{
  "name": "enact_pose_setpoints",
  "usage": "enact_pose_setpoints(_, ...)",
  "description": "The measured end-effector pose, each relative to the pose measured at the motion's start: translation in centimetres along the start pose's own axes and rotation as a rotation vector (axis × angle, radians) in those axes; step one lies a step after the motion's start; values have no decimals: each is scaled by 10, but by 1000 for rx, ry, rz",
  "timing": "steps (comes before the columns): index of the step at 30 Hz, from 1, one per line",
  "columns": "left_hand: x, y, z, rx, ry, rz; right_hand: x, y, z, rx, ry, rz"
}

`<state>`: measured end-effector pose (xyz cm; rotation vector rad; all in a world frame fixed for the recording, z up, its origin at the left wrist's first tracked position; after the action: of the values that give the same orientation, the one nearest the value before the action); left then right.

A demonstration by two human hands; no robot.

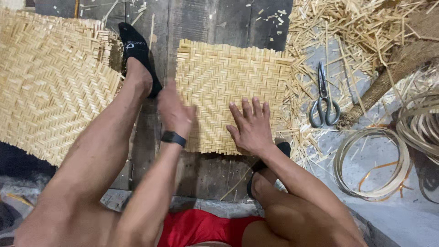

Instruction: The person places a circular bamboo frame onto a flat woven mat, presses it down, and trims the excess matting around the frame using shears. They repeat this process with multiple mats and frames, stacking the finished circular bases.

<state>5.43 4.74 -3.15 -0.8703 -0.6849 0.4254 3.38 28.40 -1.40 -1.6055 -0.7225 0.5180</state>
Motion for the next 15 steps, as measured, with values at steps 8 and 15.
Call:
enact_pose_setpoints(8, 77, 56, 49, -401, 661, -329, -59, -25, 63, -224, 176, -248)
enact_pose_setpoints(15, 69, 63, 34, -242, 620, -354, -167, -11, 94, -327, -74, -85)
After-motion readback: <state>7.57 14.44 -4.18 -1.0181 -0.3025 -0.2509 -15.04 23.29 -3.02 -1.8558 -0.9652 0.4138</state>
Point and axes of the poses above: each hand's wrist, its own x-axis away from the middle knuckle, its own y-axis out of the palm, z = x × y, the point moved 2 cm from there along -x, towards the middle knuckle, and after that the axes turned 3 degrees about -y, right-handed, at the moved point
